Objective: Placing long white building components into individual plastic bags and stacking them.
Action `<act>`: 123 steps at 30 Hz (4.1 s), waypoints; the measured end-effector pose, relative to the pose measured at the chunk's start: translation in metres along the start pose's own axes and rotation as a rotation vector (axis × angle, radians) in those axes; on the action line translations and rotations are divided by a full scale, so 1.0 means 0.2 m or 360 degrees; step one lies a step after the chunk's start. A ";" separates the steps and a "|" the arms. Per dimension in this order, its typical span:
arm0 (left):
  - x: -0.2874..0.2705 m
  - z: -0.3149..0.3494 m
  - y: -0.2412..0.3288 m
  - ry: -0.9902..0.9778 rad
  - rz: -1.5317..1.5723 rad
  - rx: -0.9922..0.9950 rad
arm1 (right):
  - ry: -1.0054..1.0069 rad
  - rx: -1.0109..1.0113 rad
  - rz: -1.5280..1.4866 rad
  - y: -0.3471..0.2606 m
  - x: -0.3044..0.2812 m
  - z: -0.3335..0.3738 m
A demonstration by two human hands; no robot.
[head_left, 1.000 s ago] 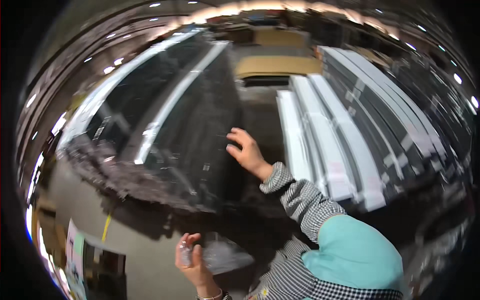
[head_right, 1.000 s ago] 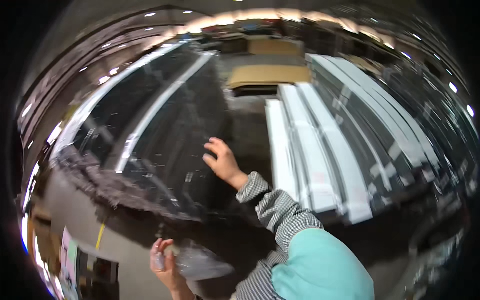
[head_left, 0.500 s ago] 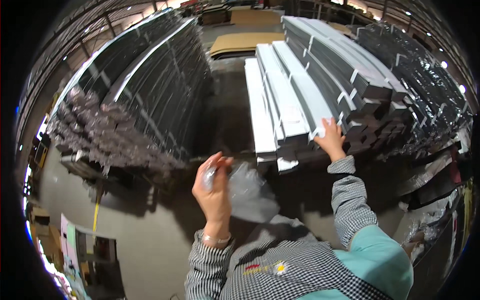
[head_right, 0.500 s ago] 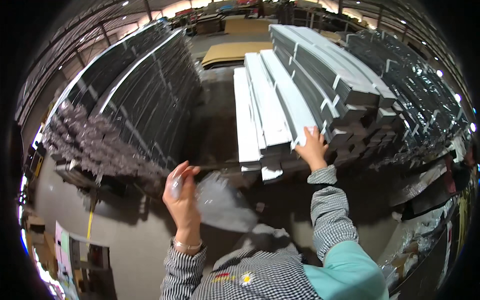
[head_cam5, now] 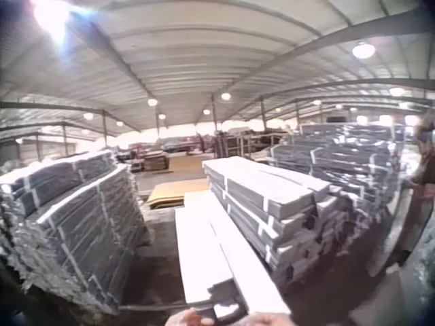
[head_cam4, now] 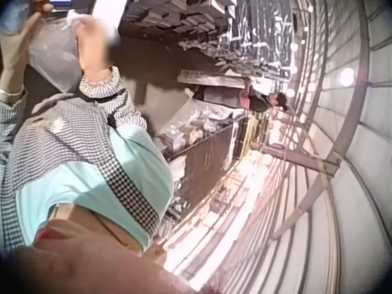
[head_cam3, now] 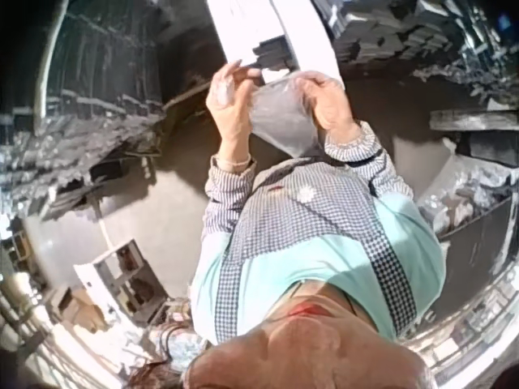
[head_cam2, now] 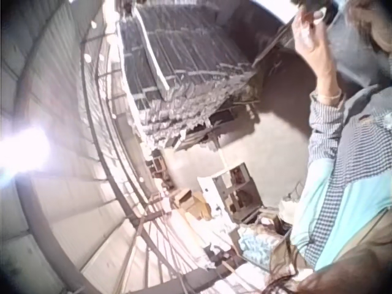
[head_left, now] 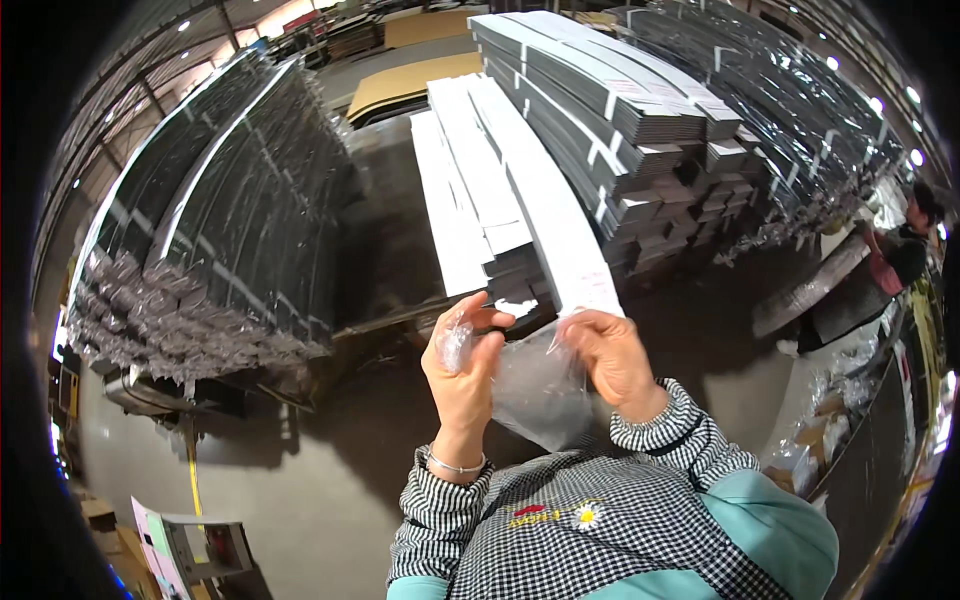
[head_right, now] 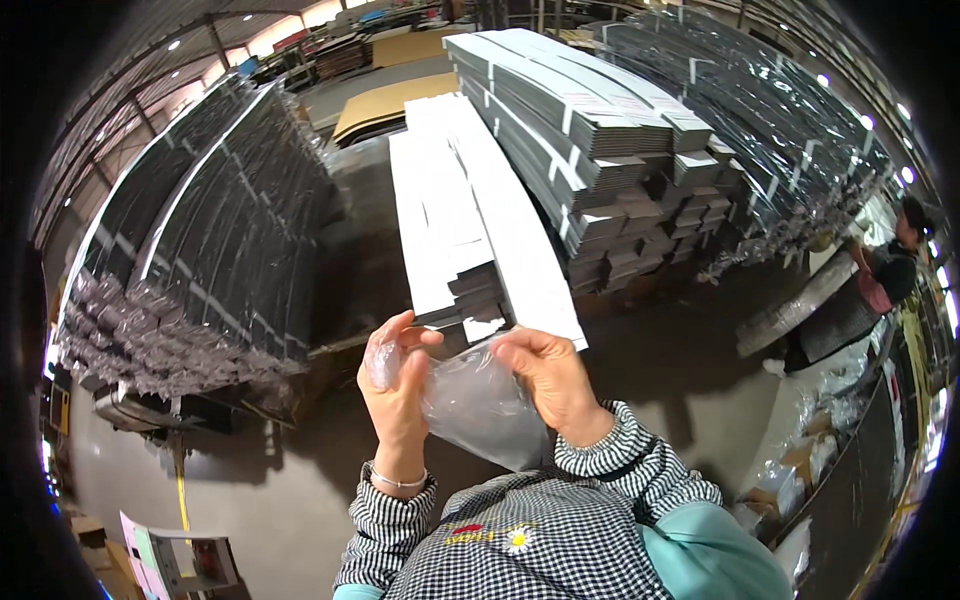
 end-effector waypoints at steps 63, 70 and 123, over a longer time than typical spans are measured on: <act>0.05 -0.63 -1.13 -0.0102 -0.1022 -0.0729 | 0.0003 0.0505 0.0796 0.18 -1.07 -0.61; -0.02 -0.40 -1.57 0.0776 -0.0636 -0.0626 | 0.0457 -0.0182 0.1757 0.49 -1.37 -0.54; -0.43 0.45 1.27 -0.0796 0.1193 0.0674 | -0.0940 -0.0195 0.1159 1.67 0.05 0.08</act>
Point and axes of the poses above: each hand's wrist, its own z-axis away from the middle knuckle, its own x-axis out of the palm, y = z × x, the point moved 8 cm from there along -z, towards the middle knuckle, and after that the axes turned 12 degrees about -x, right-handed, at the moved point
